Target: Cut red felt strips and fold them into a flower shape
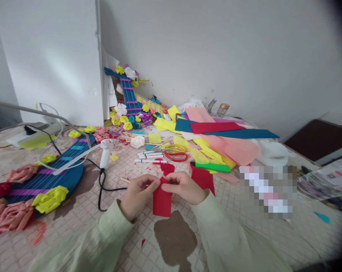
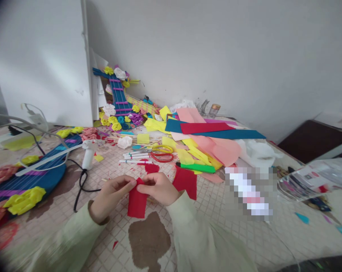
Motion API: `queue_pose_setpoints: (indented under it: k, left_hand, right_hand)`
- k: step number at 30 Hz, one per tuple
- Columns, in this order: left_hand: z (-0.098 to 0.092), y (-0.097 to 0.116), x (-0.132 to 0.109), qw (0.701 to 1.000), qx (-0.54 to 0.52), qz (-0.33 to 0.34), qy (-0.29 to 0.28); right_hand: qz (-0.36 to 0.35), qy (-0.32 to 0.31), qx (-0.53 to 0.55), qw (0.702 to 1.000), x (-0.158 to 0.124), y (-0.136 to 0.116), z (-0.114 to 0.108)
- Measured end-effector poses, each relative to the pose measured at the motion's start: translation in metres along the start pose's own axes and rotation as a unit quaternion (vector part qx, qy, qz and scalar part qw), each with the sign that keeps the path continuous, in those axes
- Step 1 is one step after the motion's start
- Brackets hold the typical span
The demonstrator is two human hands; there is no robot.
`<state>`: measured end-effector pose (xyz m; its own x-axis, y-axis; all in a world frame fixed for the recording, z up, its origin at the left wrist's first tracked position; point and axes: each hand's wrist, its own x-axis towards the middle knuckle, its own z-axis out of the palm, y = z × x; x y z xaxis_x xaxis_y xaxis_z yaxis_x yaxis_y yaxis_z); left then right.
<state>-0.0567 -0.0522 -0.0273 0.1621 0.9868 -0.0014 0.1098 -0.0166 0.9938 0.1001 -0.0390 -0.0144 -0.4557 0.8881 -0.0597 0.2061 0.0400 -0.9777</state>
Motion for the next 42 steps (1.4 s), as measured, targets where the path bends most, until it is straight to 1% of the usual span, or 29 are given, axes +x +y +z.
queue_pose_setpoints:
  k: [10,16,21,25,28,32,33,37,42]
  left_hand:
    - [-0.0012,0.0015,-0.0013,1.0,0.016,-0.002,-0.006]
    - [-0.0031,0.0024,-0.0009,0.999,0.023,0.005,-0.026]
    - [-0.0027,0.0018,-0.0003,0.999,0.039,0.012,-0.03]
    - [-0.0027,0.0021,-0.0006,0.998,0.05,0.024,-0.025]
    - [-0.0035,0.002,-0.0009,0.998,0.052,0.029,-0.031]
    - [-0.004,0.0024,-0.0012,0.998,0.045,0.022,-0.037]
    - [-0.0039,0.0028,-0.0013,0.998,0.045,0.018,-0.038]
    - [-0.0028,0.0042,-0.0017,0.998,0.046,0.011,-0.046]
    - [-0.0021,0.0034,-0.0017,0.998,0.034,0.005,-0.052]
  right_hand:
    - [0.002,-0.007,0.002,1.0,-0.0003,-0.002,0.0003]
    - [0.007,-0.007,0.006,1.0,-0.0003,-0.0017,0.001]
    - [0.005,-0.008,0.003,1.0,-0.0002,0.0004,-0.0001]
    - [-0.001,0.019,-0.01,1.0,-0.0001,0.0014,-0.0013]
    - [0.003,0.019,-0.001,1.0,0.0007,0.0015,-0.0019]
    - [0.009,0.07,0.02,0.997,0.0024,0.0015,-0.002]
    - [0.01,0.074,0.024,0.997,0.0026,0.0014,-0.0019]
    - [-0.006,0.046,0.002,0.999,0.0021,0.0011,-0.0015]
    - [-0.008,0.05,-0.013,0.999,0.0018,0.0046,-0.0016]
